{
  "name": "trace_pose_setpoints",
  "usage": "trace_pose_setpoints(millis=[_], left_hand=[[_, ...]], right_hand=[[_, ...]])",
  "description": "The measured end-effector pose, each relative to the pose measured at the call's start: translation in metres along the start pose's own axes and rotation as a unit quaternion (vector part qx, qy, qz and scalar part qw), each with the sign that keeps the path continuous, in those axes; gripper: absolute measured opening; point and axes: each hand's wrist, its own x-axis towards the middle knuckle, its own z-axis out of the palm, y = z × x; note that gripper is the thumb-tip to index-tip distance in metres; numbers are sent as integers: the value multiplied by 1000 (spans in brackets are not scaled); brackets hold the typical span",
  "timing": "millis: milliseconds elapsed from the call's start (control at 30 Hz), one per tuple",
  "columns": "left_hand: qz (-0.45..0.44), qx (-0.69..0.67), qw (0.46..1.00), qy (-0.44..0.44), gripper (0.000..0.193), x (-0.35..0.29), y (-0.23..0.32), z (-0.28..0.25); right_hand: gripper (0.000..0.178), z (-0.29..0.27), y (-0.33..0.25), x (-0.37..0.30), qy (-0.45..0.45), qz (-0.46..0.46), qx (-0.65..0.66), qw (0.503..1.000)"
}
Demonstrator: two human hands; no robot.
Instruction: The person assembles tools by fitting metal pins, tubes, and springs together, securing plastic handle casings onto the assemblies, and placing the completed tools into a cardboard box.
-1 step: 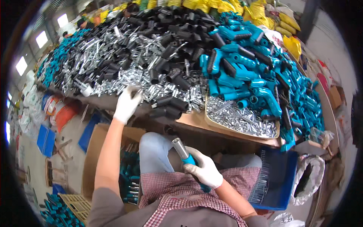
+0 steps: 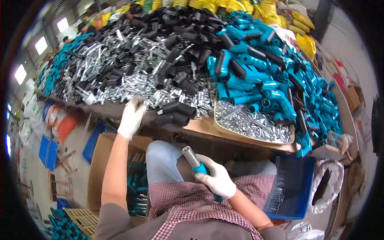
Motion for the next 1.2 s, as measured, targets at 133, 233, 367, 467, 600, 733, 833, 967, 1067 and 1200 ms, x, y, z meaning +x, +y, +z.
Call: trace_pose_setpoints(millis=[133, 233, 367, 467, 600, 733, 833, 967, 1067, 1200], left_hand=[[-87, -86, 964, -236, 23, -78, 99, 12], [-167, -151, 936, -272, 24, -109, 104, 18], [-245, -192, 912, -269, 27, -121, 103, 20], [-265, -180, 909, -268, 27, -126, 108, 26], [-296, -125, 897, -304, 23, -120, 118, 29], [-217, -51, 920, -323, 19, -119, 131, 33], [-119, -26, 936, -330, 24, -121, 135, 33], [126, -89, 943, -295, 47, -126, 125, 35], [-171, -52, 940, -291, 56, -121, 143, 30], [-41, -85, 935, -343, 45, -130, 118, 36]], right_hand=[[59, -13, 12, -5, 42, -33, -151, 987], [59, -15, 7, -8, 49, -56, -237, 969], [60, -17, 14, -14, 63, -107, -346, 930], [60, -18, 17, -18, 60, -122, -385, 913], [59, -23, 16, -24, 66, -134, -418, 896], [55, -33, 14, -28, 39, -110, -389, 914], [46, -44, 26, -28, -33, -107, -230, 967], [51, -46, 28, -31, -72, -29, -150, 986], [50, -46, 22, -30, -46, -24, -220, 974], [45, -42, 23, -31, -22, -58, -243, 968]])
